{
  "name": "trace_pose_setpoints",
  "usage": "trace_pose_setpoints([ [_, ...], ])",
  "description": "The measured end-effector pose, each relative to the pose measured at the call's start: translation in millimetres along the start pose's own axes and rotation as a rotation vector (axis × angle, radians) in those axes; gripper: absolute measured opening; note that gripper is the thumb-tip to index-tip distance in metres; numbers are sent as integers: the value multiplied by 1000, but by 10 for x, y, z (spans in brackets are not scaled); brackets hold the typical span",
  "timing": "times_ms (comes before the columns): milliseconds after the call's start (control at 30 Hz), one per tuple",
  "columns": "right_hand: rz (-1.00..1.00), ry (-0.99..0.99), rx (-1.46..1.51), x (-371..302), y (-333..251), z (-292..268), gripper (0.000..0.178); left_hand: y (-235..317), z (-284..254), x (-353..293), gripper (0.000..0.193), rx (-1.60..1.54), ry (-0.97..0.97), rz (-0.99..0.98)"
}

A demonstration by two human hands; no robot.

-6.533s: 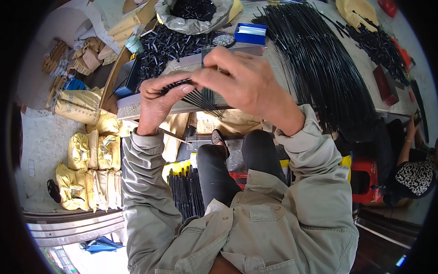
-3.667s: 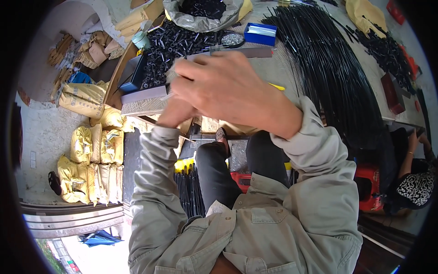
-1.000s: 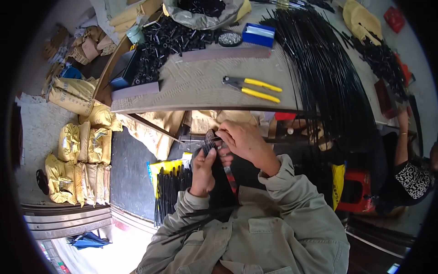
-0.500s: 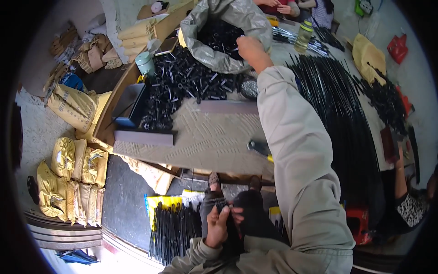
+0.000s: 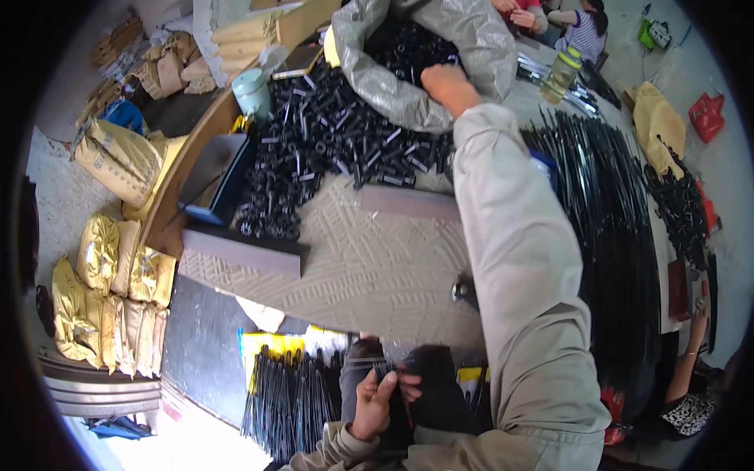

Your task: The worker attaches plastic caps to bundles of black strips and uses pliers to secure or trim them at a workbench.

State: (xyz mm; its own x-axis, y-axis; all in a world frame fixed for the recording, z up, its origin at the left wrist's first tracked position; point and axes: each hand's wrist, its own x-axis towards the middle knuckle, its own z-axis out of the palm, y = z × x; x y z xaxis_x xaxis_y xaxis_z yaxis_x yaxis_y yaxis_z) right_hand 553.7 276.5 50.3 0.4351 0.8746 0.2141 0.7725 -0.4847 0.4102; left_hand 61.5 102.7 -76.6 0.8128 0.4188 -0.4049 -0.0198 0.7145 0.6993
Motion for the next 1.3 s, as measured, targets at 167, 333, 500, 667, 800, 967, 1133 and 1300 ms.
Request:
trace_pose_setpoints([
  [167,82,296,113,-526,-164,-736,20,-21,13,-95,25,-3,-10,41],
  [333,77,136,302,-1024,-546,-905,20,-27,110,-281,24,15,-27,76],
  [500,-208,68,725,-1289,-952,-1037,13,-32,152,-460,25,32,-49,124],
  [667,-531,212,392,-1297,-1385,-902,12,-97,226,-539,25,57,-88,155],
  [800,-579,196,282,-1191,-1405,-837,14,-129,257,-622,25,44,-100,154],
  [967,-143,355,721,-1712,-1252,-1140,18,-81,299,-613,23,65,-112,106],
  [1133,-222,458,1307,-3180,-1345,-1378,19,-54,379,-605,19,73,-113,154],
  [1300,14,-57,1804,-4230,-1380,-1306,14,-168,414,-656,18,128,-174,79],
])
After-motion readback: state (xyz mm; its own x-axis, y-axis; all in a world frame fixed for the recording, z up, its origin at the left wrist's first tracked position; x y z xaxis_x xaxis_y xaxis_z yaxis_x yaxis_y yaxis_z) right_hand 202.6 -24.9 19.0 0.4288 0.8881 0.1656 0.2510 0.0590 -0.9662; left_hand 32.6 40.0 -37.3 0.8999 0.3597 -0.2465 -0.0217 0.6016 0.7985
